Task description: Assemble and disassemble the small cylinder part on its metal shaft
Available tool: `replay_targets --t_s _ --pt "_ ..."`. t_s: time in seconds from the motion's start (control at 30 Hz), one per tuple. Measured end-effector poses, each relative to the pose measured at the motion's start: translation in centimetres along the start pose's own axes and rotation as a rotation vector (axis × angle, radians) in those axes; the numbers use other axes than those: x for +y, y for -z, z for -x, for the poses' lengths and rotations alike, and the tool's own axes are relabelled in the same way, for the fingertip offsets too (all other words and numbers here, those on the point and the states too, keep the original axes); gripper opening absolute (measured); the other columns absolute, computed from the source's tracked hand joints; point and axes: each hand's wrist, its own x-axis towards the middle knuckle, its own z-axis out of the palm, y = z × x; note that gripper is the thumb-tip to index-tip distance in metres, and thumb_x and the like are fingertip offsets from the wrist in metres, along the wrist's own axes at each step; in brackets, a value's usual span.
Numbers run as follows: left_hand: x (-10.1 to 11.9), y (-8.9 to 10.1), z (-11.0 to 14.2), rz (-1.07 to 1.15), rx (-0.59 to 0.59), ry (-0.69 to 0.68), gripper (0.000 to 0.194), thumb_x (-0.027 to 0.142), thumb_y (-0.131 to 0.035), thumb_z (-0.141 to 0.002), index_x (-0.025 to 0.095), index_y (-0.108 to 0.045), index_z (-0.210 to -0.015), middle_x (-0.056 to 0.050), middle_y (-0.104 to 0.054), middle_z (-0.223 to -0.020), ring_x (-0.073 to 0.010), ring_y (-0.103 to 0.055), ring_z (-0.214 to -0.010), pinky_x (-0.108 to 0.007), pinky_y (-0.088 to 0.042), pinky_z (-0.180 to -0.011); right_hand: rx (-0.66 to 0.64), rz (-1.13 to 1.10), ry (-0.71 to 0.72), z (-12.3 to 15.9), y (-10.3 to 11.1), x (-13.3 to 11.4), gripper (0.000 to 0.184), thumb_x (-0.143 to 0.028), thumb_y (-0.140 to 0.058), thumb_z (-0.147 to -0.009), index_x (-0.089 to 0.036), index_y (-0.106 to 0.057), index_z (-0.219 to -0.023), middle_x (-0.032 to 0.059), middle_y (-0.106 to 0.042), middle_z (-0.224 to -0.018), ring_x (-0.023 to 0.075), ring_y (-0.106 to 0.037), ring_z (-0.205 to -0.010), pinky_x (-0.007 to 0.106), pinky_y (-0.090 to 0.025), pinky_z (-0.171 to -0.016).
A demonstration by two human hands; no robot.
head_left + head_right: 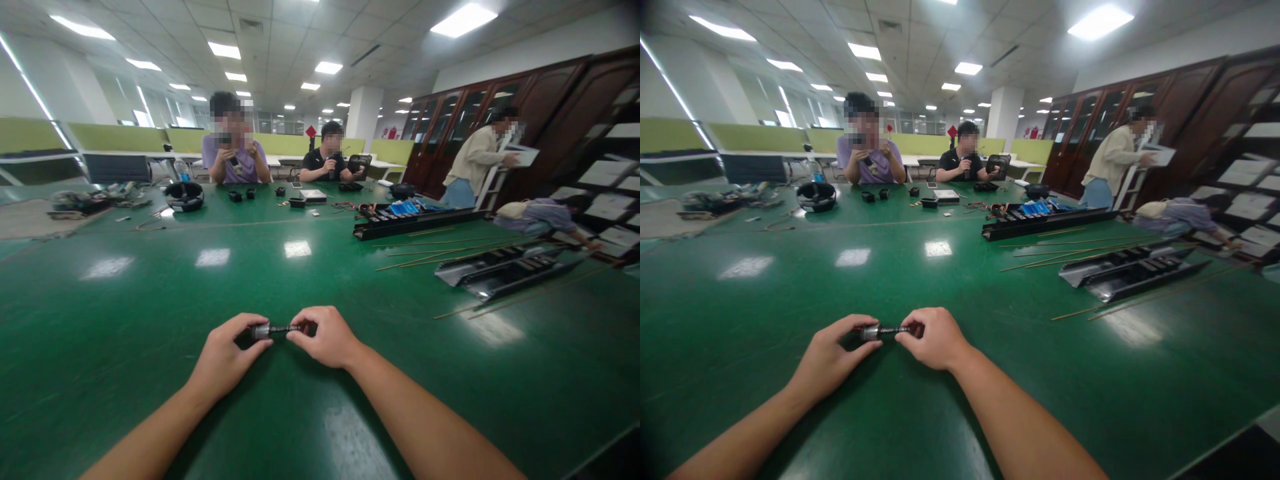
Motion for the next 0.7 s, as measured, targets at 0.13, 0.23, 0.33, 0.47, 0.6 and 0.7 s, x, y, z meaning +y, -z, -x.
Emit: replay_targets --t_s 0.13,0.23,0.33,0.47,0.6,0.7 --pt "0.11 0.03 -0.13 -0.013 0.0 0.007 0.026 0.034 -0.072 -0.08 0.026 -0.066 -0.104 0.0 -0.069 -0.102 -0.0194 -0.064 -0.095 -0.034 -0.05 -0.088 0.009 0.001 0.0 -0.06 0.03 0.1 0.011 -0.027 -0.07 -0.079 -0.019 -0.073 -0.084 0.0009 -0.07 -0.073 0.0136 -0.062 -0.064 0.024 -0.045 -0.063" --pt "0.16 0.05 -0.2 -0.016 0.004 0.011 0.027 0.035 -0.072 -0.08 0.026 -0.066 -0.104 0.0 -0.07 -0.102 -0.0195 -0.065 -0.095 -0.034 -0.051 -0.088 0.013 -0.004 -0.008 -0.07 0.04 0.14 0.01 -0.026 -0.07 -0.078 -0.019 -0.072 -0.084 0.0007 -0.07 -0.072 0.0136 -0.062 -0.063 0.024 -0.045 -0.062" --pt "0.1 0.07 -0.16 -0.018 0.007 0.015 0.027 0.036 -0.072 -0.08 0.027 -0.066 -0.104 0.0 -0.07 -0.103 -0.0195 -0.065 -0.096 -0.034 -0.051 -0.089 0.013 -0.005 -0.012 -0.04 0.01 0.21 0.009 -0.025 -0.07 -0.077 -0.019 -0.071 -0.085 0.0005 -0.07 -0.073 0.0136 -0.063 -0.063 0.024 -0.046 -0.063" --pt "0.09 0.13 -0.08 -0.027 0.008 0.017 0.027 0.037 -0.071 -0.08 0.027 -0.066 -0.104 0.0 -0.07 -0.103 -0.0198 -0.065 -0.096 -0.035 -0.051 -0.089 0.019 -0.007 -0.015 0.0 -0.06 0.38 0.009 -0.024 -0.07 -0.077 -0.019 -0.07 -0.085 0.0001 -0.069 -0.073 0.0133 -0.062 -0.063 0.023 -0.046 -0.062" --pt "0.32 0.22 -0.12 -0.025 0.01 0.015 0.027 0.038 -0.071 -0.08 0.025 -0.067 -0.103 -0.001 -0.07 -0.102 -0.0204 -0.065 -0.095 -0.035 -0.051 -0.089 0.023 -0.002 -0.018 0.02 -0.01 0.43 0.009 -0.025 -0.069 -0.078 -0.019 -0.07 -0.085 0.0 -0.07 -0.073 0.0132 -0.062 -0.063 0.023 -0.046 -0.062" --pt "0.4 0.25 -0.23 -0.025 0.011 0.024 0.027 0.038 -0.071 -0.079 0.025 -0.067 -0.104 -0.001 -0.07 -0.102 -0.0207 -0.065 -0.095 -0.036 -0.052 -0.088 0.027 -0.004 -0.024 0.0 0.1 0.39 0.009 -0.025 -0.069 -0.078 -0.019 -0.07 -0.085 0.0002 -0.07 -0.073 0.0132 -0.063 -0.063 0.023 -0.046 -0.062"
